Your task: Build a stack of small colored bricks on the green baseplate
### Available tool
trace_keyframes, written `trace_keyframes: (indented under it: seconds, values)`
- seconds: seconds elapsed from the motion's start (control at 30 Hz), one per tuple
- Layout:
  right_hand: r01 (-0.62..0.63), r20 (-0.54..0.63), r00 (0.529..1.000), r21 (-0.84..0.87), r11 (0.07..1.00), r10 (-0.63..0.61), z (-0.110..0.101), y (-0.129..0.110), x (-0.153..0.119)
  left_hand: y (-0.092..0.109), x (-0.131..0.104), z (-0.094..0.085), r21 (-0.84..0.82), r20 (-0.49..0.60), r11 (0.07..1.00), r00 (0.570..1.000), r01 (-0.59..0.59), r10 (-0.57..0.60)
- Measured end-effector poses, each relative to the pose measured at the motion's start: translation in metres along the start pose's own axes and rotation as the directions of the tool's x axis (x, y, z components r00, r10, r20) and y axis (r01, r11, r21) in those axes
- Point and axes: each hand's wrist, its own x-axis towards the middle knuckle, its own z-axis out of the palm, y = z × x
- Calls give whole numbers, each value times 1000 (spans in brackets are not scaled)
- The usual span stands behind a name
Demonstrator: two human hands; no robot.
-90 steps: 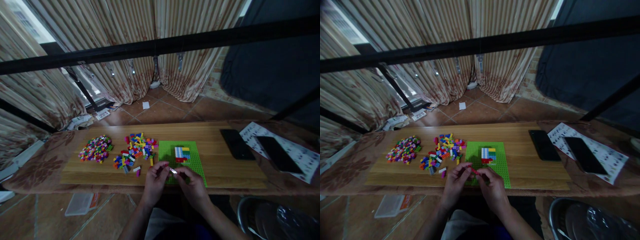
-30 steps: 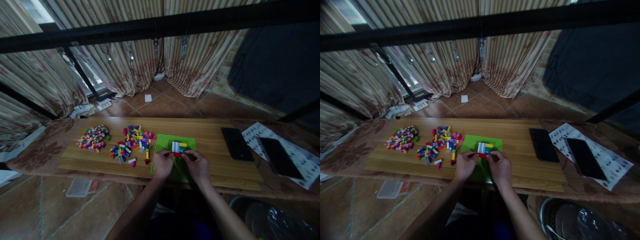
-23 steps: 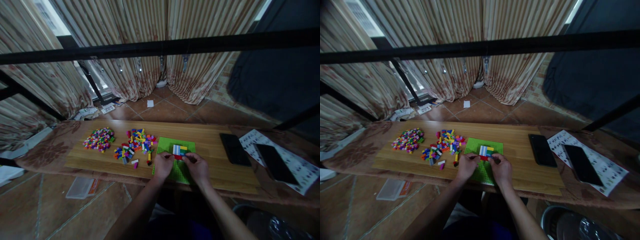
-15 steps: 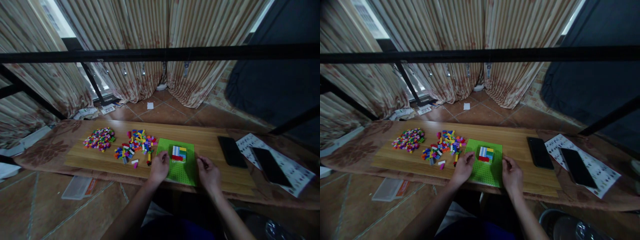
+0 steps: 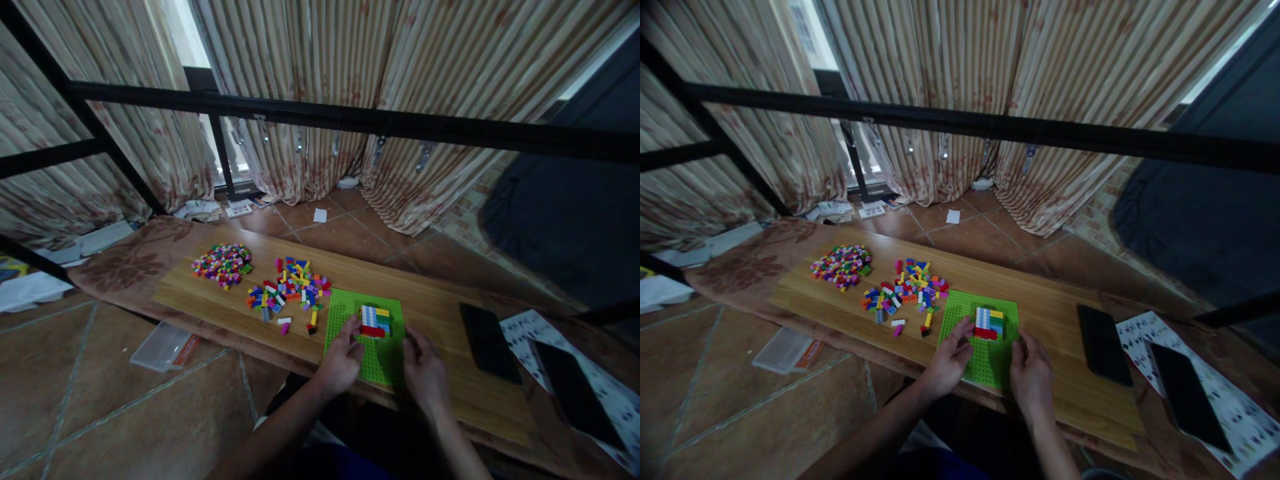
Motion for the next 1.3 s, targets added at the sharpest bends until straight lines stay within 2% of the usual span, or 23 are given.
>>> trace_keyframes:
  seconds: [0.17, 0.3, 0.5, 0.63, 0.73, 0.8, 0.87, 0.93, 1.03, 1.13, 1.2, 1.3]
  values:
    - [-153, 37, 988, 250, 956, 149, 13, -23, -1, 3, 1, -2, 4, 29, 1000, 1000, 11, -11]
    - [-249, 42, 968, 276, 929, 247, 21, -30, -2, 6, 4, -2, 37, 66, 999, 998, 10, -12]
    - [-239, 42, 971, 289, 927, 237, 24, -22, -4, 5, 8, -5, 114, 86, 993, 996, -42, 32]
    - [-254, 27, 966, 300, 919, 258, 25, -20, -4, 14, 8, -6, 158, 117, 987, 993, -43, 24]
    - [-247, 24, 968, 292, 924, 251, 21, -23, -3, 23, 2, -9, 177, 123, 981, 990, -85, 64]
    - [-213, -29, 973, 268, 940, 229, 15, -30, -2, 27, -7, -13, 216, 93, 972, 993, -97, 78]
    - [-143, -94, 981, 237, 961, 169, 10, -45, -3, 29, -19, -22, 275, 43, 958, 996, -85, 76]
    - [-45, -102, 993, 200, 979, 66, 9, -64, -7, 28, -31, -35, 331, -23, 940, 995, -84, 97]
    - [136, 49, 988, 155, 978, -145, 20, -93, -19, 24, -45, -62, 424, -132, 898, 973, -116, 188]
    - [315, 260, 903, 141, 938, -342, 43, -113, -33, 20, -52, -94, 544, -250, 834, 930, -94, 268]
    - [393, 350, 839, 141, 909, -417, 60, -119, -41, 19, -54, -116, 612, -373, 791, 878, -10, 300]
    - [461, 425, 778, 115, 880, -463, 82, -123, -45, 19, -51, -144, 694, -504, 704, 802, 154, 321]
